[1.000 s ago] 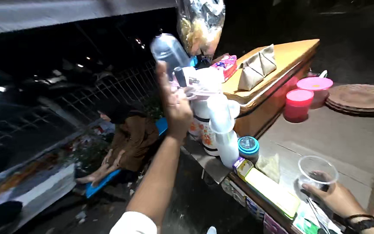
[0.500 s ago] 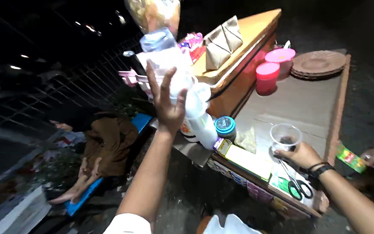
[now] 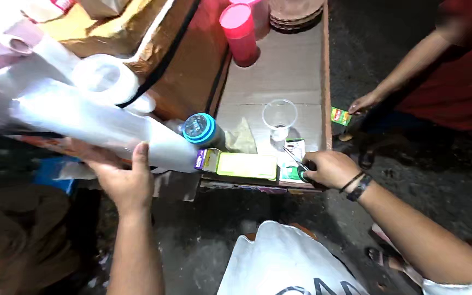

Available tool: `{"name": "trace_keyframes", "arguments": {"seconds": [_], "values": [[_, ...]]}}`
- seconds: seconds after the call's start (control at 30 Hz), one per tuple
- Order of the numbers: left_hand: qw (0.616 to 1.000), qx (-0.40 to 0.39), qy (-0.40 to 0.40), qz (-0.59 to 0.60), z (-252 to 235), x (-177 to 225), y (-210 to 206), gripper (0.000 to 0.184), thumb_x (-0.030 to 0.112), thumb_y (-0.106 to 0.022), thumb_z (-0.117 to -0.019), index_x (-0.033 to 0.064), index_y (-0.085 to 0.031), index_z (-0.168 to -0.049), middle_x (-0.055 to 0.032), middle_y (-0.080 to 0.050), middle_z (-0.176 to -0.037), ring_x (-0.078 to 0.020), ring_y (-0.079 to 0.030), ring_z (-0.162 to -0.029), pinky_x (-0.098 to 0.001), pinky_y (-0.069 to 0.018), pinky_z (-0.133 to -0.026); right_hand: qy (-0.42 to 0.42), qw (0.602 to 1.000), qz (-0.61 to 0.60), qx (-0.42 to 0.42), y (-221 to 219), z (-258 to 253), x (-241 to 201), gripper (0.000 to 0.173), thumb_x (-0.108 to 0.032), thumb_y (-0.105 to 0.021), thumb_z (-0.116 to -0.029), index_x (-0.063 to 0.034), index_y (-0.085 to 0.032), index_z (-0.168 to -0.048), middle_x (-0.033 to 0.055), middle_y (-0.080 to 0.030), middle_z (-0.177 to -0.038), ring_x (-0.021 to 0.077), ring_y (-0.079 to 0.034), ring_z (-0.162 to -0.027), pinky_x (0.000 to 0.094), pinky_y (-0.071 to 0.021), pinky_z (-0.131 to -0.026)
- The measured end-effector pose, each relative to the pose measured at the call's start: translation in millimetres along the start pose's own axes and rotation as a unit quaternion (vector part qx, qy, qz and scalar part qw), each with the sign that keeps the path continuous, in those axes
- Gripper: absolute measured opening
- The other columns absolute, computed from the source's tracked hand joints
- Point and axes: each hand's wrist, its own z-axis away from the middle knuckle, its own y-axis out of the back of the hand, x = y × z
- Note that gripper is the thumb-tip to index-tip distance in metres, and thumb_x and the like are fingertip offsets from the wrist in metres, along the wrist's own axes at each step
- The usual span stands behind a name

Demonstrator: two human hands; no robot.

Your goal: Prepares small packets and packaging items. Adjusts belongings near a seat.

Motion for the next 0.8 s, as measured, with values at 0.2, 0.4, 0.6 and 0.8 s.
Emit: {"name": "trace_keyframes", "arguments": {"seconds": [0.2,0.4,0.6,0.8], "values": [[0.96,-0.058,-0.199,0.187,85,55,-20,0.062,0.036,-0.066,-0.0961,0.0032,-0.042,-0.143,-0.006,-0.056,-0.14,-0.0161,-0.055,-0.129,-0.0373,-0.0469,-0.11,-0.049,0.997,-0.065,0.01,-4,6,-4,0.044,-0.027,-0.075,-0.0858,-0.0145,-0.065,-0.127,0.0112,-0.072,-0.094,0.0314,-0.069,-0.087,0.0574,-0.0549,-0.077],[0.641,-0.648,0.133,0.39,245,152,-214,0.041,0.018,-0.058,-0.1033,-0.0068,-0.052,-0.136,-0.0151,-0.067,-0.121,-0.0172,-0.067,-0.108,-0.0353,-0.0573,-0.094,0.118,0.863,-0.472,0.137,25,89,128,0.038,-0.017,-0.072,-0.0856,-0.0091,-0.071,-0.123,0.0008,-0.072,-0.096,0.0063,-0.065,-0.075,0.0223,-0.0576,-0.065],[0.754,-0.341,0.471,0.306,287,147,-476,0.085,0.033,-0.068,-0.0984,-0.0008,-0.019,-0.16,-0.0271,-0.033,-0.16,-0.0343,-0.04,-0.145,-0.0475,-0.0381,-0.117,0.055,0.814,-0.568,0.109,3,96,275,0.044,-0.036,-0.08,-0.0855,-0.0225,-0.069,-0.126,-0.0029,-0.077,-0.096,0.008,-0.073,-0.082,0.023,-0.0615,-0.074],[0.769,-0.249,0.467,0.357,264,120,-641,0.08,0.037,-0.075,-0.093,0.0043,-0.036,-0.155,-0.021,-0.048,-0.15,-0.0303,-0.05,-0.135,-0.0504,-0.045,-0.11,0.002,0.821,-0.57,0.039,-6,71,397,0.039,-0.036,-0.073,-0.0917,-0.0271,-0.066,-0.129,-0.0028,-0.074,-0.102,0.0057,-0.069,-0.082,0.0211,-0.0582,-0.068]]}}
